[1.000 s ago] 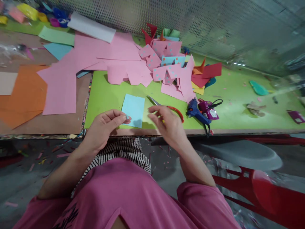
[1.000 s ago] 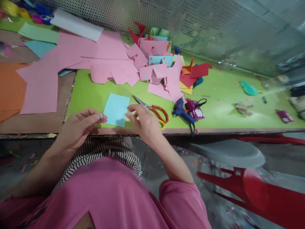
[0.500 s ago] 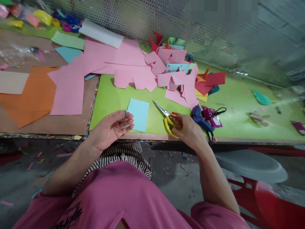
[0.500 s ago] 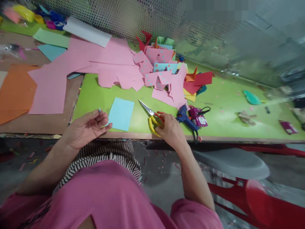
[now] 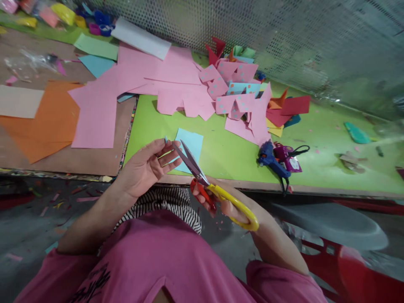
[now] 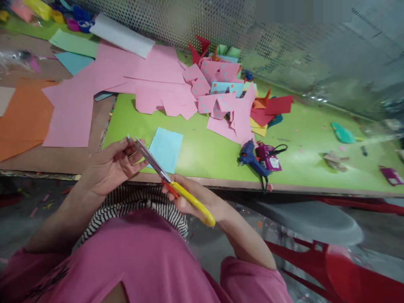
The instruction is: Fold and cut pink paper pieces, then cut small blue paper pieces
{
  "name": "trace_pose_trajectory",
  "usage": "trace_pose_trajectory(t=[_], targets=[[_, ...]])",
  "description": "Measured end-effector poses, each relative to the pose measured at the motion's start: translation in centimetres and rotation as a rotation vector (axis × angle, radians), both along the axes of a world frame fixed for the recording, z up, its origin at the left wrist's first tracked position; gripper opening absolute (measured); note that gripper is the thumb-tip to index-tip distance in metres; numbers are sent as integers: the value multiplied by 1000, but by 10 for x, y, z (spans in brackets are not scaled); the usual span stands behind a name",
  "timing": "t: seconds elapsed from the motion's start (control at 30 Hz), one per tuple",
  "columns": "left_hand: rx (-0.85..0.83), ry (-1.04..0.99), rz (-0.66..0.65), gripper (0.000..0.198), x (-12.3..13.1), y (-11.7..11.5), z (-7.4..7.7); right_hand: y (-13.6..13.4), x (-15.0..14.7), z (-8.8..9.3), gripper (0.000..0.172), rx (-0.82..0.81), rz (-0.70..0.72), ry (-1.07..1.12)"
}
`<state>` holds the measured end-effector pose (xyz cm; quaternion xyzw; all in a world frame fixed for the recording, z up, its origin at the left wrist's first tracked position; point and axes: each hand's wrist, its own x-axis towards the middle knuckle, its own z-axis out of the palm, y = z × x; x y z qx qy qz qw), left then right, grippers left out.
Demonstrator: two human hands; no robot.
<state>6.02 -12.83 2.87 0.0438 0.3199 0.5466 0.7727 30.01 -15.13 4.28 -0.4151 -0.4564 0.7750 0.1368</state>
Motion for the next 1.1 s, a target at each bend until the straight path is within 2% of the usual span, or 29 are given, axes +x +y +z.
trace_pose_trajectory(t=[0.13,0.27,0.43,0.6,0.73,0.87,1.0,1.1], targets=[[-6,44,5,10,-1,-1,1,3,1,-5,41,-61,16,-2],[-24,48,4,10,-1,-2,2,4,-4,-1,37,-174,-61,-43],[-62,30,9,13,1,-2,5,6,-5,0,35,-177,-60,10],[-56,33,24,12,2,-1,6,7,-14,9,32,-268,-121,-30],[-61,27,26,12,2,-1,6,7,-17,12,34,-257,-125,-65],[-54,42,25,11,2,-3,4,6,-7,0,32,-256,-120,-57],[19,116,11,15,1,-4,-2,5,2,-9,40,-228,-91,-84],[109,201,55,23,2,-5,-5,3,-2,-4,36,-213,-74,-53]])
